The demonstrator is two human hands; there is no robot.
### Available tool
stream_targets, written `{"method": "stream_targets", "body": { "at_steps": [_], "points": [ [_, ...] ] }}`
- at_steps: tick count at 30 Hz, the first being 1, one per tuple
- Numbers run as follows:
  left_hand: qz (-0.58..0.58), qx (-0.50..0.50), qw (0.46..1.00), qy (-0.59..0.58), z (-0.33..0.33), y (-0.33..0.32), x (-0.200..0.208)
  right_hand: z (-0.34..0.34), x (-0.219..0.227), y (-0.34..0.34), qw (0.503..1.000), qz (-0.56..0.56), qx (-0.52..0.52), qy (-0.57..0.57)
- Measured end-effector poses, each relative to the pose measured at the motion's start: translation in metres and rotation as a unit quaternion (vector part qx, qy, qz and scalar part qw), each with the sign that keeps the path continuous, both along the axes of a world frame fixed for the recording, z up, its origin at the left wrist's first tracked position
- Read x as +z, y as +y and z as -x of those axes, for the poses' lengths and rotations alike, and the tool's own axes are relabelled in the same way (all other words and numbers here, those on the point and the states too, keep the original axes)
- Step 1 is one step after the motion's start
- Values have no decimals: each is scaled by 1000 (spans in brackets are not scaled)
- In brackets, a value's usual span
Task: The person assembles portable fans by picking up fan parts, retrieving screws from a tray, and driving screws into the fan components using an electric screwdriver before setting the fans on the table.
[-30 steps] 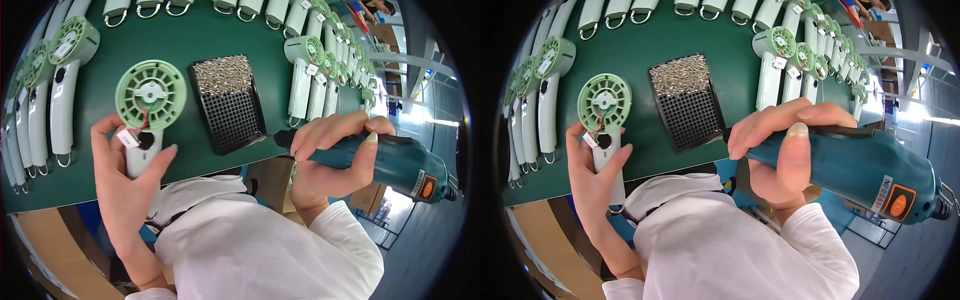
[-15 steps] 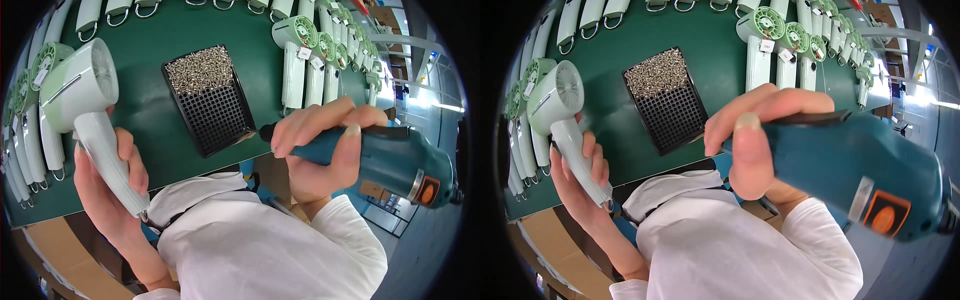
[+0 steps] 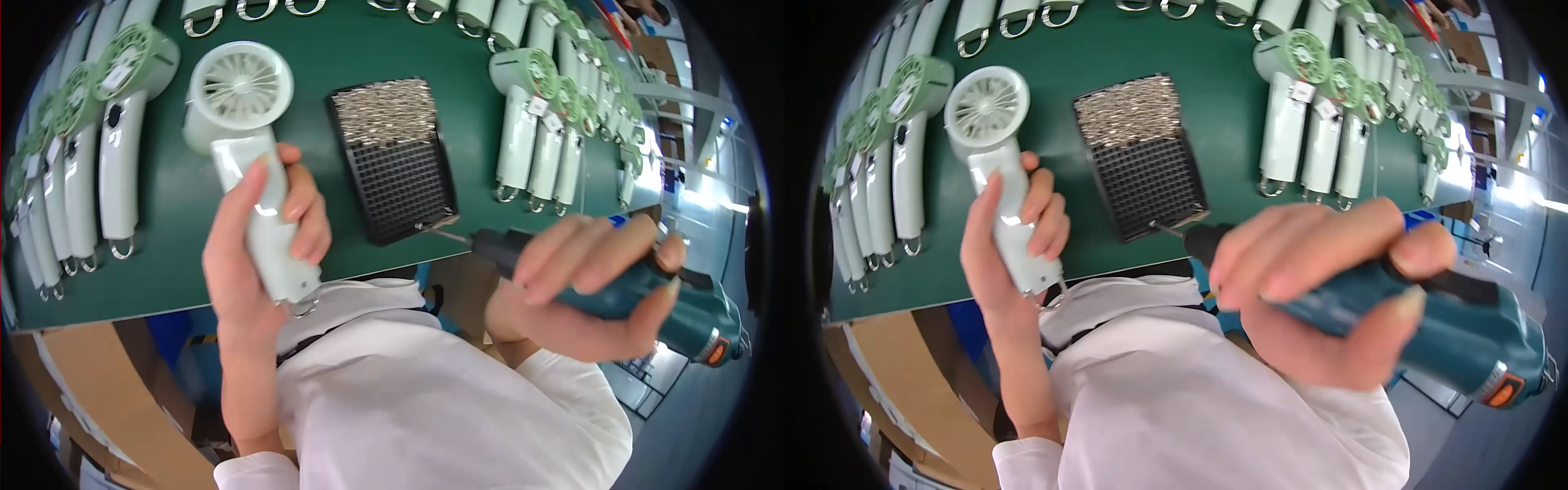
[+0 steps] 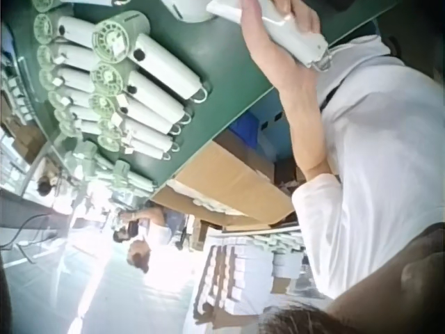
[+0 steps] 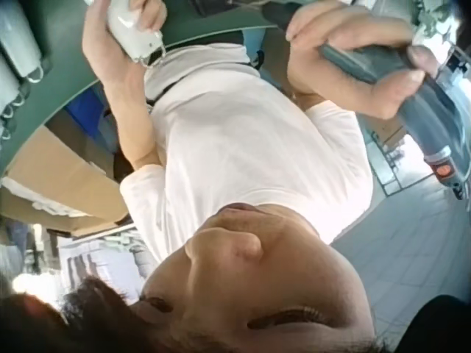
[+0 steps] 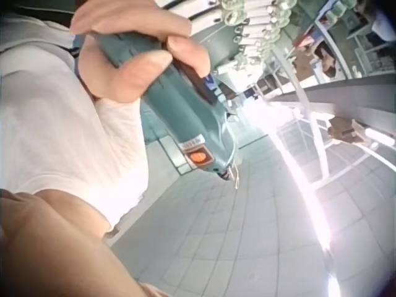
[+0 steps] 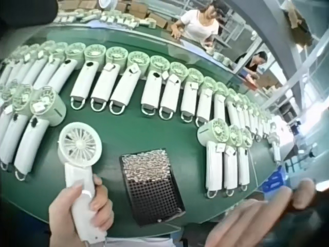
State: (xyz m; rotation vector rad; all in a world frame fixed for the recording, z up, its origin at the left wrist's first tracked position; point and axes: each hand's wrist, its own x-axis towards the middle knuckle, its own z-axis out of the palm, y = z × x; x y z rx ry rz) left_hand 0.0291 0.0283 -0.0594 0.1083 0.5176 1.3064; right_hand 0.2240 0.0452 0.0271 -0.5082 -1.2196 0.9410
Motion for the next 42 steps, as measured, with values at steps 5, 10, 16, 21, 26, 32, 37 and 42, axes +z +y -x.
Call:
{"method": "stream_targets", "body": {
  "at_steps": [5, 10, 16, 21, 26, 32, 37, 42],
  "points": [
    [14, 4, 999, 34, -2, 0, -1, 33, 4, -7, 995, -24, 83, 39],
    [31, 1, 997, 70, 0, -1, 4, 55, -2, -6, 987, -31, 155, 30],
    [28, 0, 998, 55, 1, -2, 4, 57, -10, -5, 982, -23, 185, -2],
    [29, 3, 998, 52, -1, -2, 3, 60, -12, -5, 984, -19, 176, -11],
    [25, 10, 998, 55, -2, -1, 1, 59, -16, -6, 981, -24, 191, -26],
    [41, 3, 998, 41, -1, 2, 4, 58, -10, -6, 987, 34, 150, -46],
    [49, -2, 998, 33, 5, -4, -2, 62, -16, 0, 979, -74, 161, 103],
    [-61, -27, 984, 163, 18, -15, 23, 10, 10, 19, 993, 8, -75, 91]
  ]
}}
